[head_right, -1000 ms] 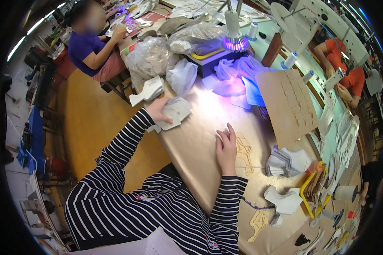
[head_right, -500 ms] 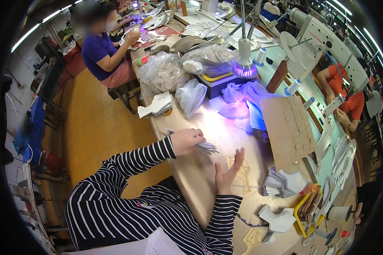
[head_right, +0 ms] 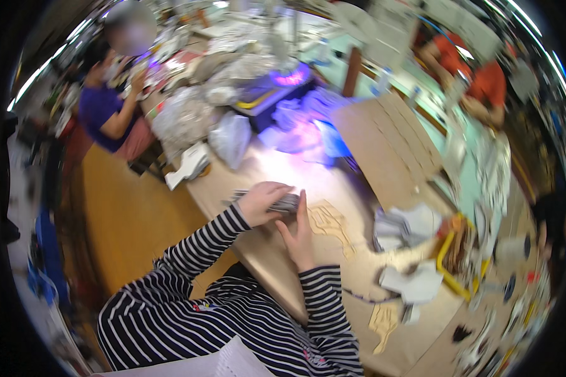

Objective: The person marks fabric pieces using a pen and a paper template, then cuts the marked fabric with scissors. The person handles multiple fabric pieces and templates, aligning them before marking and cutting.

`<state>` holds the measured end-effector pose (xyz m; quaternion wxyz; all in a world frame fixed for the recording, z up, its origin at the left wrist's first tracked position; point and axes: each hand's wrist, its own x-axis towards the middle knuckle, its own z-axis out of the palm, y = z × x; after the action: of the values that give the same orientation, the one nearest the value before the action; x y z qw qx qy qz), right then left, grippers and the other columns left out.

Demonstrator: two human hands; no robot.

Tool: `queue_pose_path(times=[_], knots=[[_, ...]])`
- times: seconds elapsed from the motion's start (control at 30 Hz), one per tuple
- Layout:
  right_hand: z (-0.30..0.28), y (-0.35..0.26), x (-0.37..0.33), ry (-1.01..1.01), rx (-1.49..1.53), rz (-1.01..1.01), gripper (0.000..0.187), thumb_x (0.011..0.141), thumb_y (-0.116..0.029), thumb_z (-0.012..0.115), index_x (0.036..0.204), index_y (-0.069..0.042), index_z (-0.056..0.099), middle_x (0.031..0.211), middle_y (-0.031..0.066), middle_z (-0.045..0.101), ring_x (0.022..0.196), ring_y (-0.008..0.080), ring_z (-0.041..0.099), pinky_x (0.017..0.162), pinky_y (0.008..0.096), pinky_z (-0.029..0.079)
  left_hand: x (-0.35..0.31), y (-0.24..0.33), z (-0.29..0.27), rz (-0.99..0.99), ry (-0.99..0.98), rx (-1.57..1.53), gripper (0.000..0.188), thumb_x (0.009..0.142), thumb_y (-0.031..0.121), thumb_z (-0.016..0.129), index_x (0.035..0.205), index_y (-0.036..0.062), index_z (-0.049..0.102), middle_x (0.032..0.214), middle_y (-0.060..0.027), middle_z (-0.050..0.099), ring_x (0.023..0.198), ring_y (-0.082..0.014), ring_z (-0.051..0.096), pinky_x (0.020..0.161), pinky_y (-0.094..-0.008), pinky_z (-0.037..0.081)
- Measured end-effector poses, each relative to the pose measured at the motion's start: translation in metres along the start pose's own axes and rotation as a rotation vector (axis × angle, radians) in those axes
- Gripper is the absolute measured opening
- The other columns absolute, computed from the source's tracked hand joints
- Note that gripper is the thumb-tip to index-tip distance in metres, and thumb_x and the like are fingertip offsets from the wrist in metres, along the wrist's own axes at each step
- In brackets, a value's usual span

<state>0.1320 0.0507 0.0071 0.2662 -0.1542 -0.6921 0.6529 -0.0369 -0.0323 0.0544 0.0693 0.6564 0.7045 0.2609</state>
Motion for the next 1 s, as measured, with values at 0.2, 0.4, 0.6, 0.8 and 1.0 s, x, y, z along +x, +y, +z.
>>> queue_pose_path(times=[0.2, 0.4, 0.6, 0.8, 1.0], knots=[[0.002, 0.006, 0.005, -0.024, -0.396, -0.242, 0.092, 0.092, -0.036, 0.069, 0.159, -0.001, 0.018, 0.165, 0.0222, 0.019, 0.153, 0.037, 0.018, 0.124, 0.0443, 0.019, 0.001, 0.005, -0.002, -0.076, -0.09, 0.143, 0.068, 0.078, 0.014, 0.075, 0.141, 0.0042, 0.051, 0.122, -0.015, 0.063, 0.11, -0.0328, 0.06, 0.097, -0.0432, 0.048], [-0.001, -0.004, 0.003, 0.137, -0.191, -0.205, 0.097, 0.088, -0.035, 0.074, 0.159, -0.003, 0.017, 0.166, 0.0209, 0.016, 0.152, 0.0379, 0.019, 0.124, 0.0448, 0.018, 0.011, 0.012, -0.025, -0.27, 0.28, -0.572, 0.052, 0.083, -0.001, 0.07, 0.133, -0.0005, 0.054, 0.125, -0.0136, 0.062, 0.11, -0.0249, 0.063, 0.097, -0.0369, 0.049], [-0.018, -0.006, 0.004, 0.197, -0.479, -0.273, 0.09, 0.087, -0.03, 0.074, 0.157, -0.003, 0.025, 0.162, 0.0195, 0.028, 0.15, 0.0365, 0.027, 0.123, 0.0551, 0.014, 0.009, 0.018, -0.022, -0.214, 0.61, -1.422, 0.063, 0.086, -0.006, 0.065, 0.144, 0.0027, 0.04, 0.135, -0.0112, 0.054, 0.126, -0.021, 0.052, 0.108, -0.0338, 0.04], [-0.012, -0.002, 0.002, 0.194, -0.892, -0.326, 0.075, 0.084, -0.022, 0.074, 0.149, -0.004, 0.042, 0.15, 0.0146, 0.045, 0.143, 0.0339, 0.037, 0.122, 0.0595, 0.011, -0.046, -0.022, 0.021, -0.373, 0.371, -1.171, 0.064, 0.084, 0.0, 0.07, 0.142, 0.0049, 0.044, 0.138, -0.0074, 0.051, 0.127, -0.0183, 0.051, 0.108, -0.0339, 0.042], [0.024, -0.02, 0.006, 0.039, -1.182, -0.177, 0.085, 0.077, -0.017, 0.072, 0.153, -0.006, 0.036, 0.165, 0.0114, 0.026, 0.153, 0.038, 0.019, 0.115, 0.0728, -0.003, -0.089, -0.037, 0.026, -0.305, 0.223, -0.745, 0.058, 0.078, -0.007, 0.071, 0.131, 0.0089, 0.053, 0.129, -0.005, 0.052, 0.127, -0.0188, 0.05, 0.11, -0.0329, 0.04]])
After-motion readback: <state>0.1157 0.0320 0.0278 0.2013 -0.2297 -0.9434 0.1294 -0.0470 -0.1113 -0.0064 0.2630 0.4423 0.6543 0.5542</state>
